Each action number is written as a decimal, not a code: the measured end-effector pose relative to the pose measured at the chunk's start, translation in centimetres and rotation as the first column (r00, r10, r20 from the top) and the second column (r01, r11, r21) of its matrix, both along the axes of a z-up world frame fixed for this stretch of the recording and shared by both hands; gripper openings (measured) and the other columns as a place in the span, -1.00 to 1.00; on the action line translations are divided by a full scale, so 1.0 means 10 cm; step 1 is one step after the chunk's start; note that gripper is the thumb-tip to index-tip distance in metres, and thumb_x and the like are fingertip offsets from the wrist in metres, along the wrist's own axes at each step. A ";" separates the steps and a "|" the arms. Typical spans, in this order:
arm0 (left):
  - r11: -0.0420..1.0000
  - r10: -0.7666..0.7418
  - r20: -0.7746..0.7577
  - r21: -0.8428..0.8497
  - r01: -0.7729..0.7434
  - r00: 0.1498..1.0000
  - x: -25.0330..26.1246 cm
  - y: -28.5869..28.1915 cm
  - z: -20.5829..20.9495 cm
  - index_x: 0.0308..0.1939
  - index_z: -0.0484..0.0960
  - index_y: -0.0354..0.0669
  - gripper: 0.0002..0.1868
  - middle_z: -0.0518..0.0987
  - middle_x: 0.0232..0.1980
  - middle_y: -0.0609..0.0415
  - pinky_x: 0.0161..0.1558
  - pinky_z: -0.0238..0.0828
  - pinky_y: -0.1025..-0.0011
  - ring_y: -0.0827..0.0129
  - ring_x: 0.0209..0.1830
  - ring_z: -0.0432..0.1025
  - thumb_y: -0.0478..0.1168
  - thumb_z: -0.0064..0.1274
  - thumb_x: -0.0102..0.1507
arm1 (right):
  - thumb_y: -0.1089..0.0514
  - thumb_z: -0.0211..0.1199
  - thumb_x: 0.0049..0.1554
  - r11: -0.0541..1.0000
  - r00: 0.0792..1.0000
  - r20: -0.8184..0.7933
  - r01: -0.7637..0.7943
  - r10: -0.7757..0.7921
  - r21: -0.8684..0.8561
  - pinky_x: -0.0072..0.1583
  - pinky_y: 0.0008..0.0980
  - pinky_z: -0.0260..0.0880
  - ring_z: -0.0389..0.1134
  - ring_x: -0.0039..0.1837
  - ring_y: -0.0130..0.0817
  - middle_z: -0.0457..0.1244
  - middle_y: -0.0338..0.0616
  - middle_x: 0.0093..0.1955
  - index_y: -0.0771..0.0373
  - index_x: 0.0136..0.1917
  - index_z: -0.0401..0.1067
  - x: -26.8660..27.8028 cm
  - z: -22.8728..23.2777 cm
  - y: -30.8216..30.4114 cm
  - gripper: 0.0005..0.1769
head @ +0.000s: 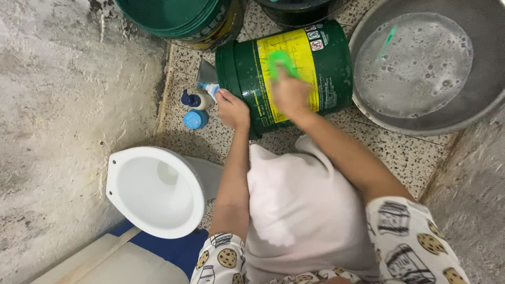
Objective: The person scrubs a green bucket with a green brush, rinses it with water from a blue scoop, and then cleans the scoop with a toothbrush. The bucket is placed upright after cleaning.
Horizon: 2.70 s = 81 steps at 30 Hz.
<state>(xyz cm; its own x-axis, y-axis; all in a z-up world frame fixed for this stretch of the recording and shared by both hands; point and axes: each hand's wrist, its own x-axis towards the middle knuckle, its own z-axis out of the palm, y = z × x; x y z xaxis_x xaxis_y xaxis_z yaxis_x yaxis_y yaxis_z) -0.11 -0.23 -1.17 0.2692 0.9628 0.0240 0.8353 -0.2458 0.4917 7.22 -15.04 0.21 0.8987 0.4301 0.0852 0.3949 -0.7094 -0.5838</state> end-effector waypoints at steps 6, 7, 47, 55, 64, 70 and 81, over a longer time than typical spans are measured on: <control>1.000 -0.013 0.065 0.008 0.012 0.998 -0.04 0.00 -0.03 -0.06 0.56 0.00 -0.54 0.65 -0.24 -0.27 -0.22 0.33 -0.21 -0.31 -0.26 0.51 0.15 -0.38 0.43 | -0.16 0.44 0.04 0.980 0.991 -0.015 -0.131 0.134 0.147 -0.22 -0.07 0.43 0.45 -0.29 0.02 0.38 0.06 -0.35 0.27 0.27 0.39 0.00 0.22 0.49 -0.32; 1.000 -0.009 0.073 0.018 0.008 0.997 -0.04 0.00 -0.04 -0.05 0.56 -0.01 -0.54 0.65 -0.24 -0.28 -0.22 0.33 -0.20 -0.32 -0.26 0.50 0.15 -0.37 0.43 | -0.19 0.47 0.02 0.983 0.996 -0.034 -0.077 0.084 0.168 -0.20 -0.08 0.44 0.46 -0.26 0.01 0.39 0.07 -0.31 0.27 0.21 0.41 0.14 0.18 0.35 -0.33; 0.975 -0.222 0.061 -0.017 0.224 0.973 0.44 0.11 0.26 0.18 0.61 -0.11 -0.40 0.66 -0.02 -0.27 0.01 0.43 -0.01 -0.21 0.00 0.53 0.26 -0.11 0.34 | 0.18 0.52 0.13 0.606 0.832 -0.523 0.516 -0.185 0.606 0.25 -0.30 0.47 0.41 0.21 -0.27 0.38 -0.01 0.24 0.30 0.43 0.37 0.73 -0.89 -2.21 -0.35; 0.982 -0.188 0.005 0.001 0.188 0.982 0.42 -0.02 0.42 0.01 0.67 -0.09 -0.24 0.71 -0.16 -0.17 -0.07 0.49 0.02 -0.13 -0.14 0.59 0.45 0.17 0.06 | -0.02 0.62 0.08 0.909 0.890 -0.345 0.375 -0.298 0.182 0.12 -0.18 0.47 0.48 0.06 -0.19 0.42 0.03 0.06 0.30 0.20 0.53 1.64 -0.52 -1.78 -0.45; 0.989 -0.143 0.044 0.050 0.141 0.989 0.50 -0.05 0.41 -0.11 0.68 -0.09 -0.30 0.72 -0.24 -0.11 -0.12 0.49 0.04 -0.08 -0.19 0.60 0.41 0.24 0.02 | 0.10 0.48 0.15 0.906 0.969 -0.109 0.247 -0.223 0.344 0.13 -0.08 0.46 0.48 0.10 0.03 0.42 0.20 0.06 0.38 0.24 0.46 0.40 -0.15 -1.89 -0.52; 0.969 -0.245 0.127 -0.013 0.249 0.961 0.45 0.05 0.37 -0.13 0.69 -0.04 -0.39 0.73 -0.22 -0.04 -0.12 0.50 0.10 -0.01 -0.18 0.61 0.36 0.25 0.06 | 0.01 0.50 0.16 0.887 0.925 -0.221 0.364 -0.309 0.285 0.06 -0.13 0.50 0.51 0.00 -0.08 0.41 0.13 -0.04 0.35 0.20 0.43 -0.15 -0.30 -2.02 -0.50; 0.976 -0.174 -0.022 0.132 0.175 0.985 0.44 -0.01 0.35 -0.07 0.66 -0.13 -0.24 0.68 -0.30 -0.22 -0.23 0.50 -0.02 -0.17 -0.29 0.58 0.46 0.19 0.07 | -0.02 0.59 -0.03 0.945 0.959 -0.008 0.279 -0.284 -0.172 0.01 0.08 0.43 0.44 -0.02 0.22 0.38 0.23 -0.11 0.38 0.00 0.46 1.62 -0.28 -1.25 -0.48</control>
